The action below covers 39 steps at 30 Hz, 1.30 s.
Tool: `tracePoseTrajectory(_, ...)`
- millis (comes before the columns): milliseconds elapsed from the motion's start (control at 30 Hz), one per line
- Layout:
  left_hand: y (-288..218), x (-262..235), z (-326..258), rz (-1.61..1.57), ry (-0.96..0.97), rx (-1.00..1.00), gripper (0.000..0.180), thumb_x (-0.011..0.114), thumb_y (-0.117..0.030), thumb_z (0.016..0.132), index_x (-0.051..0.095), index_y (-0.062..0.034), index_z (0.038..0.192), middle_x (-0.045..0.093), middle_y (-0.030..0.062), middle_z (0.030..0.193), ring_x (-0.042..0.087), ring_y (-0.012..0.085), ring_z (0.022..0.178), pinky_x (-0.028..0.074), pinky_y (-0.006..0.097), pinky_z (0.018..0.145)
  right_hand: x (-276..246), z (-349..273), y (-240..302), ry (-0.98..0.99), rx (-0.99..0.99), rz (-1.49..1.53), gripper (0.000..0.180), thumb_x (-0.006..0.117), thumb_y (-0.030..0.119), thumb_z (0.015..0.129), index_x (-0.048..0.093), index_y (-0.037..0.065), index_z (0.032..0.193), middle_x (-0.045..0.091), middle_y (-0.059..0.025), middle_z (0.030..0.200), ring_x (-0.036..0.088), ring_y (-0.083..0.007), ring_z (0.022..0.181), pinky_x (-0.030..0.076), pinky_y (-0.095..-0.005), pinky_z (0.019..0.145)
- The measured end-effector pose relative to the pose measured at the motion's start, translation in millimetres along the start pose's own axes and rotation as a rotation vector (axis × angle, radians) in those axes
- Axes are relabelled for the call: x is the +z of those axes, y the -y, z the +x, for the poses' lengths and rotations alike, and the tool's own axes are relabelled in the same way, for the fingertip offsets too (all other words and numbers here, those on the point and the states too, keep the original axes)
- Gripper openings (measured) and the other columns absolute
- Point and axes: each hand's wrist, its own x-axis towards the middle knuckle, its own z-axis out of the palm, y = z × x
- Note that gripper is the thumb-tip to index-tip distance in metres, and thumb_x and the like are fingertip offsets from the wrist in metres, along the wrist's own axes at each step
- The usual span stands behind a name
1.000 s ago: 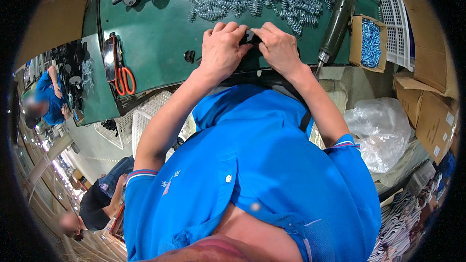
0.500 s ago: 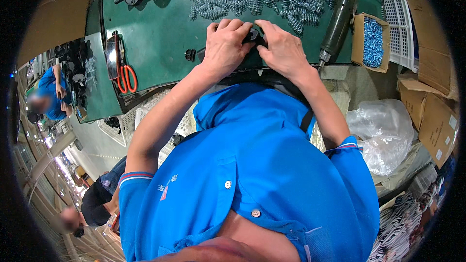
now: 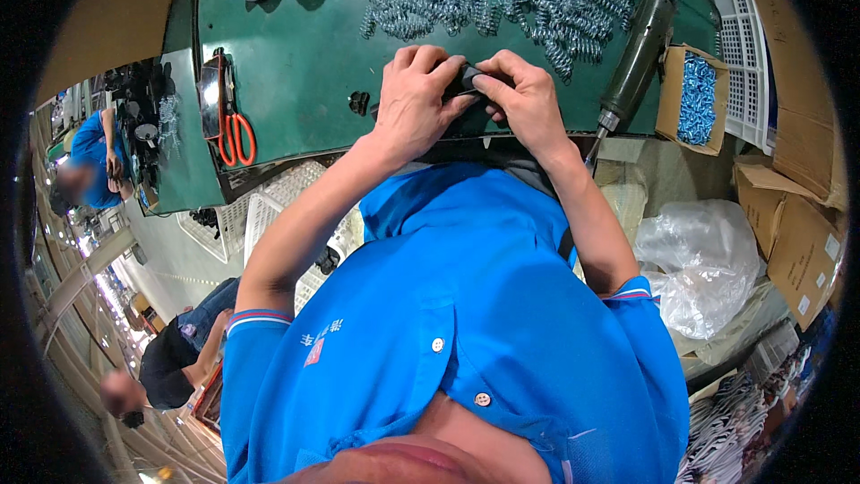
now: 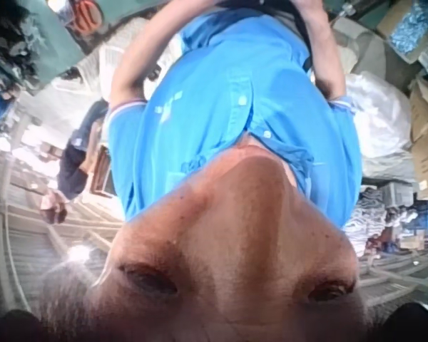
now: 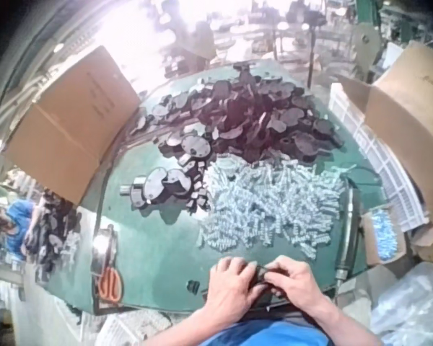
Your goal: The person repeatedly picks up small black plastic parts and metallic spiral springs from a green worktable, inserts the springs into the parts, and uses a handheld power tool to fasten them. The person places the completed assemblies on the table and continues the cycle with new parts.
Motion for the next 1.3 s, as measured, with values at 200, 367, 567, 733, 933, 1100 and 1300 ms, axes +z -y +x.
tracePoseTrajectory(200,-11.2,2.7,15.0,0.197,0.089,-0.001,0.047,0.077,-0.025,0.070,0.063,-0.0085,0.112,0.057,0.0068,0.108,0.052,0.0285,0.105,0.040,0.045,0.082,-4.6,7.4,-3.5,0.024,0.037,0.031,0.013,0.063,0.011,0.092,0.065,-0.001,0.096,0.059,0.0002,0.069,0.054,-0.0037,0.049,0.042,-0.0174,0.040)
tracePoseTrajectory(367,-16.9,5.2,11.4,0.209,0.090,-0.027,0.047,0.076,-0.026,0.071,0.061,-0.0080,0.112,0.057,0.0078,0.108,0.052,0.0280,0.106,0.038,0.045,0.081,-11.2,-4.0,10.9,-0.065,-0.035,-0.148,0.013,0.065,0.009,0.090,0.067,-0.001,0.099,0.062,-0.0016,0.072,0.057,-0.0059,0.056,0.045,-0.0218,0.048)
tracePoseTrajectory(567,-15.4,5.2,10.3,0.200,0.058,-0.043,0.048,0.074,-0.029,0.075,0.060,-0.0072,0.115,0.057,0.0085,0.108,0.052,0.0287,0.109,0.039,0.046,0.083,-92.8,-35.5,52.0,-0.738,-0.137,-0.893,0.038,0.073,0.023,0.084,0.064,0.002,0.115,0.066,-0.0085,0.082,0.063,-0.0158,0.063,0.050,-0.0301,0.060)
tracePoseTrajectory(733,-18.1,6.4,13.6,0.073,-0.013,-0.027,0.047,0.075,-0.024,0.074,0.062,-0.0111,0.117,0.057,0.0067,0.103,0.053,0.0279,0.105,0.039,0.046,0.084,-102.5,-17.3,41.6,-0.635,0.221,-1.344,0.105,0.072,0.055,0.074,0.023,-0.004,0.147,0.066,-0.0280,0.105,0.066,-0.0396,0.095,0.051,-0.0468,0.080)
tracePoseTrajectory(933,-13.6,11.1,11.6,-0.008,-0.088,-0.088,0.034,0.075,-0.025,0.073,0.069,-0.0132,0.104,0.058,0.0046,0.098,0.054,0.0266,0.102,0.038,0.045,0.080,-123.3,-7.6,19.8,-0.684,-0.092,-1.046,0.085,0.077,0.035,0.072,0.039,-0.006,0.136,0.066,-0.0241,0.105,0.067,-0.0346,0.091,0.052,-0.0422,0.078)
tracePoseTrajectory(1100,-12.7,16.3,12.2,0.065,-0.066,-0.072,0.030,0.075,-0.026,0.073,0.069,-0.0160,0.099,0.059,0.0028,0.098,0.054,0.0247,0.102,0.038,0.045,0.079,-111.3,-36.6,53.7,-0.395,-0.338,0.166,0.040,0.065,0.011,0.082,0.053,-0.006,0.116,0.064,-0.0176,0.093,0.064,-0.0255,0.079,0.053,-0.0355,0.073)
tracePoseTrajectory(1300,-20.3,12.7,17.4,0.230,-0.033,-0.020,0.029,0.076,-0.027,0.071,0.068,-0.0148,0.097,0.058,0.0004,0.097,0.055,0.0237,0.100,0.039,0.046,0.077,-64.1,-18.2,101.1,-0.263,-0.781,0.281,0.025,0.062,-0.002,0.082,0.058,-0.010,0.106,0.064,-0.0187,0.092,0.065,-0.0273,0.077,0.053,-0.0358,0.071)
